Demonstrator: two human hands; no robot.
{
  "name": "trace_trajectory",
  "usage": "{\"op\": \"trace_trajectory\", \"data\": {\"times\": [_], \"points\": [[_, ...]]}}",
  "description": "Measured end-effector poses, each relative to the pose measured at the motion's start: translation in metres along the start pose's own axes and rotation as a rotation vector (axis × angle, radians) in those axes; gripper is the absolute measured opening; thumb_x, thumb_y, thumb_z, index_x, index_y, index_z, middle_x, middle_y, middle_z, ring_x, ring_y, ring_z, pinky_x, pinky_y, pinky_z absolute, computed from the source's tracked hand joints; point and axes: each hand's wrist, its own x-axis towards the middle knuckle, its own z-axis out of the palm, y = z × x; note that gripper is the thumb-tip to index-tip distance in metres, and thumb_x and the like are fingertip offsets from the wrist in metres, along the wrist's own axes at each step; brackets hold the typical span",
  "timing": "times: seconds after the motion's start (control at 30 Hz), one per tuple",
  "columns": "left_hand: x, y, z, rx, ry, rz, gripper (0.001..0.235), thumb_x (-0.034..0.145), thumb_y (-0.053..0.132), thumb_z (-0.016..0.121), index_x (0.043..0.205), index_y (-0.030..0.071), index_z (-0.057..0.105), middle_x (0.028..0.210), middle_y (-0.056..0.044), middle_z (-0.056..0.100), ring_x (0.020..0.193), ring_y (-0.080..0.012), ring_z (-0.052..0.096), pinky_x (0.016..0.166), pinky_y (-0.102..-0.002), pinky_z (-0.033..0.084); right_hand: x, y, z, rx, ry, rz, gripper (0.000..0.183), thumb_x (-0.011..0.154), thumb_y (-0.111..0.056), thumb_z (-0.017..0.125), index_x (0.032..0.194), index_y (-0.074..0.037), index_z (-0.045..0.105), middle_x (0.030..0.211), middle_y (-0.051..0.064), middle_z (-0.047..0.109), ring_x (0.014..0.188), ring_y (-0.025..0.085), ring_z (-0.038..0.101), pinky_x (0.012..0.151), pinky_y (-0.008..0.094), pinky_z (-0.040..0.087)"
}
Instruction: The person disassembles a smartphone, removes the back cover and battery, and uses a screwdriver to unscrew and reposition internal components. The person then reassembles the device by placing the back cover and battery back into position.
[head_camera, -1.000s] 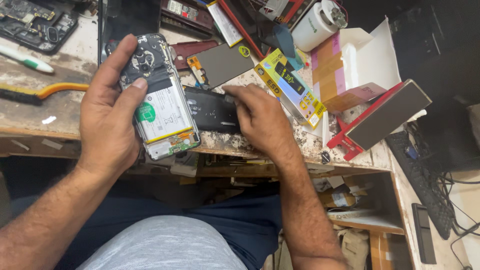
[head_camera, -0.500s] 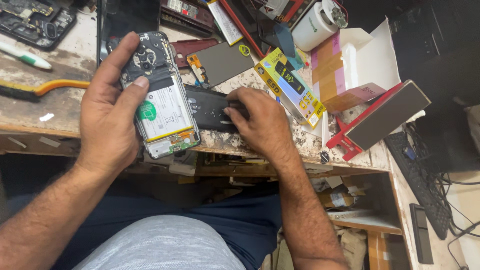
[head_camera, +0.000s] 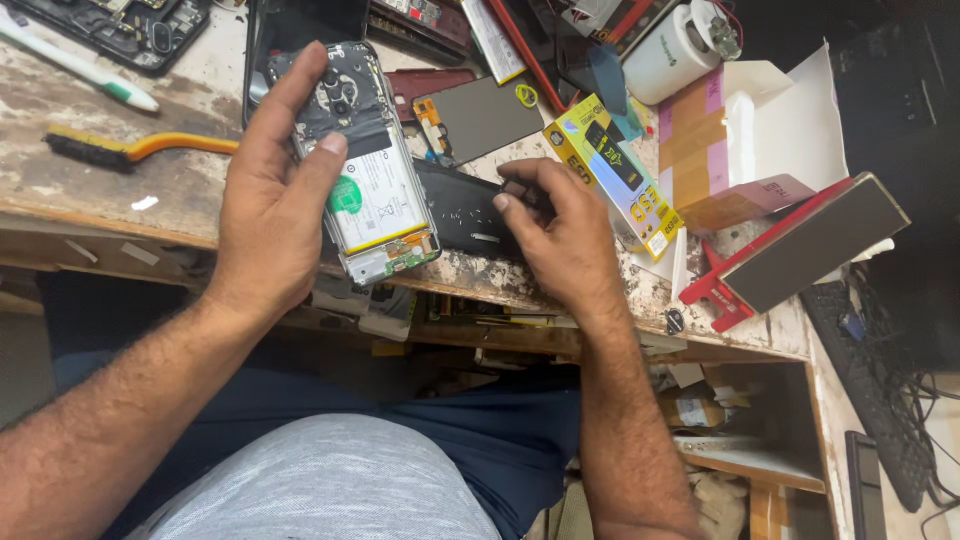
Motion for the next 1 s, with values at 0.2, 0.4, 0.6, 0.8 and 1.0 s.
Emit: {"op": "trace_trajectory", "data": {"times": [0.2, 0.4, 0.6, 0.8, 1.0], "points": [[0.001, 0.006, 0.006, -0.058, 0.012, -0.026, 0.058, 0.112, -0.003, 0.048, 0.166, 0.002, 0.030, 0.164, -0.016, 0.046, 0.143, -0.0166, 0.053, 0.123, -0.031, 0.046, -0.001, 0.010, 0.002, 0.345, -0.057, 0.192, 0.034, 0.099, -0.009, 0.062, 0.133, -0.008, 0.065, 0.109, 0.003, 0.072, 0.083, 0.008, 0.066, 0.073, 0.023, 0.056], [0.001, 0.005, 0.006, -0.083, 0.034, -0.079, 0.059, 0.109, -0.004, 0.048, 0.165, 0.002, 0.031, 0.160, -0.015, 0.048, 0.138, -0.0145, 0.054, 0.119, -0.028, 0.048, -0.005, 0.020, 0.005, 0.607, -0.068, 0.219, 0.029, 0.100, -0.008, 0.066, 0.128, -0.003, 0.065, 0.102, 0.000, 0.071, 0.087, 0.005, 0.063, 0.069, 0.020, 0.052], [0.000, 0.004, 0.005, -0.059, 0.000, -0.054, 0.058, 0.111, -0.004, 0.047, 0.166, 0.002, 0.029, 0.163, -0.016, 0.046, 0.142, -0.0157, 0.053, 0.122, -0.030, 0.049, -0.006, 0.015, 0.007, 0.574, 0.039, 0.270, 0.021, 0.097, -0.010, 0.075, 0.116, -0.003, 0.069, 0.087, -0.002, 0.065, 0.068, 0.004, 0.051, 0.057, 0.020, 0.041], [-0.001, 0.003, 0.004, -0.052, -0.020, -0.019, 0.059, 0.114, -0.004, 0.047, 0.169, 0.003, 0.027, 0.167, -0.016, 0.045, 0.146, -0.0169, 0.052, 0.125, -0.031, 0.048, -0.015, 0.004, 0.012, 0.627, 0.054, 0.172, 0.029, 0.093, -0.007, 0.078, 0.119, -0.005, 0.066, 0.091, -0.006, 0.062, 0.077, 0.001, 0.053, 0.067, 0.017, 0.044], [-0.004, 0.003, 0.003, 0.012, -0.027, 0.027, 0.054, 0.116, -0.003, 0.047, 0.165, 0.003, 0.026, 0.164, -0.016, 0.043, 0.142, -0.0151, 0.053, 0.123, -0.030, 0.049, -0.033, -0.025, 0.028, 0.596, -0.018, 0.209, 0.020, 0.094, -0.011, 0.077, 0.105, -0.007, 0.061, 0.084, -0.007, 0.060, 0.072, 0.000, 0.051, 0.063, 0.017, 0.043]]}}
